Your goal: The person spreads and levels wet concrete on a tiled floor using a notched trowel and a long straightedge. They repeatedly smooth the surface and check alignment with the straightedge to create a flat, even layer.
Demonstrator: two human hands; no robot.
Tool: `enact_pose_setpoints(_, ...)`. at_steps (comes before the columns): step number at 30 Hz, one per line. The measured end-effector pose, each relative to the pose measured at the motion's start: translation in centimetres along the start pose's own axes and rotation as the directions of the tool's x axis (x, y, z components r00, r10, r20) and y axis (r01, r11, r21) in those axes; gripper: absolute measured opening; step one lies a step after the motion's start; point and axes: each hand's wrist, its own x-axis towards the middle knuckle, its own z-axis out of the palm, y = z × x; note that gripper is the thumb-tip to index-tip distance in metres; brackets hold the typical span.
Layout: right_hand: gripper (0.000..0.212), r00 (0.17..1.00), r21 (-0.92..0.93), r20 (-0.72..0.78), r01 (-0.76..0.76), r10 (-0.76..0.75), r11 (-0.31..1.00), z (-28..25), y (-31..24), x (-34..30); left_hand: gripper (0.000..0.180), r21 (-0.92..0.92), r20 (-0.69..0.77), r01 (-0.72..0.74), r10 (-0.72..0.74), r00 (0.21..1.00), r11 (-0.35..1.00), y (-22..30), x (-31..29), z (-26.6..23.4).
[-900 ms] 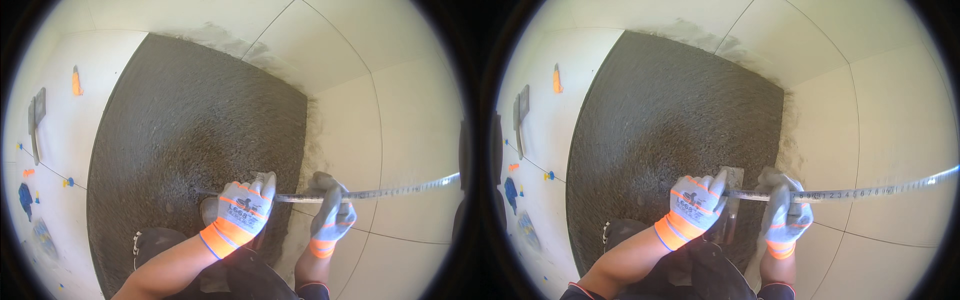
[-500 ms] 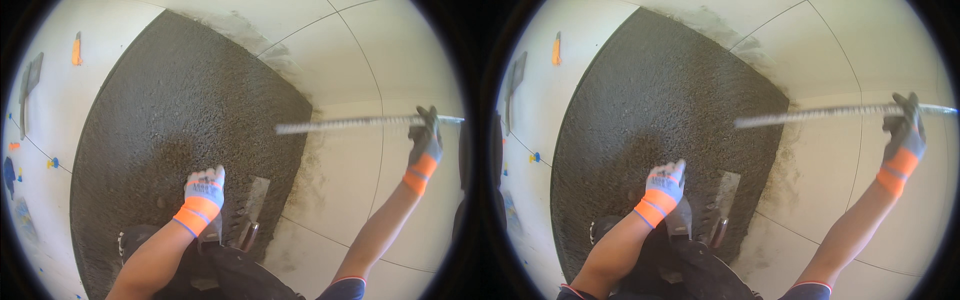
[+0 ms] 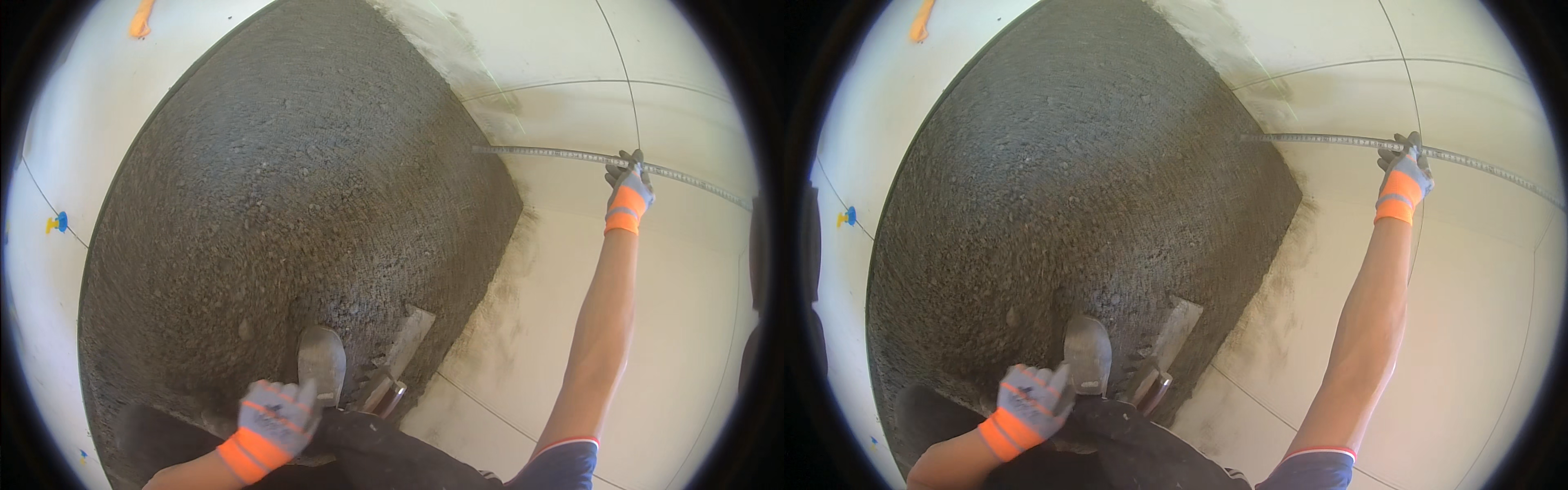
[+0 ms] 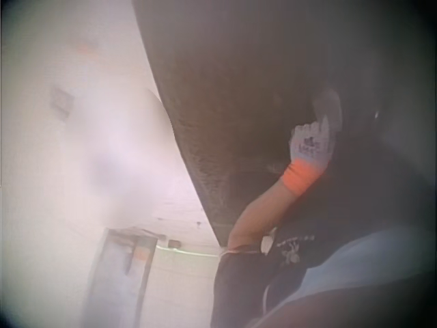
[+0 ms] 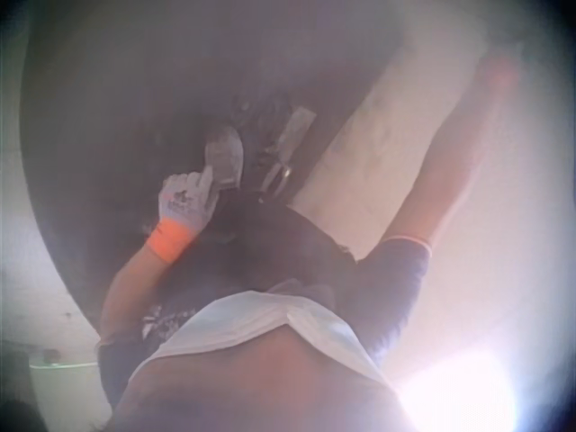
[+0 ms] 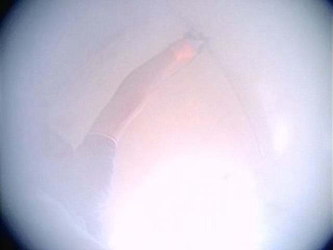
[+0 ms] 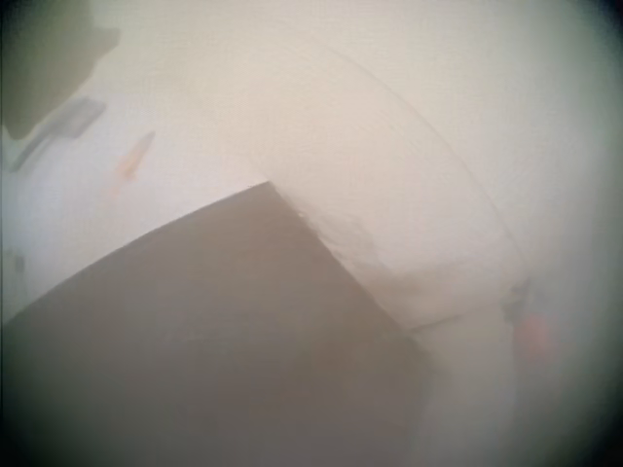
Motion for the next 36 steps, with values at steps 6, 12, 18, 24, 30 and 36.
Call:
enact_pose_setpoints(6,0.033,0.997,0.021,0.066,0.043,-0.044,0.999,2.7,-0.5,0.3,0.025,-0.028,0.346,0.244,-0.220,0.912,0.969,-3.9,-5.9,2.5)
enact_pose_setpoints(12,0.036,0.996,-0.022,0.071,0.051,-0.049,0.998,3.9,-1.4,-0.4,0.035,0.011,0.700,0.268,-0.199,0.686,0.963,-5.0,-9.4,5.1)
enact_pose_setpoints(18,0.038,0.996,-0.018,0.088,0.020,-0.018,1.000,4.0,-1.4,-0.8,0.036,-0.012,0.693,0.359,-0.252,0.675,0.933,-5.8,-9.3,5.9)
enact_pose_setpoints(24,0.040,0.996,0.001,0.085,0.012,-0.012,1.000,4.1,-0.7,-0.5,0.036,-0.013,0.675,0.398,-0.286,0.680,0.917,-6.0,-9.1,5.5)
enact_pose_setpoints(30,0.040,0.995,0.006,0.097,0.006,-0.006,1.000,4.1,-0.6,-0.8,0.035,0.001,0.677,0.402,-0.297,0.673,0.916,-6.2,-8.4,5.0)
enact_pose_setpoints(36,0.036,0.996,0.022,0.054,0.068,-0.069,0.997,3.9,-2.4,-2.0,0.034,-0.015,0.639,0.403,-0.302,0.707,0.915,-6.1,-8.4,4.9)
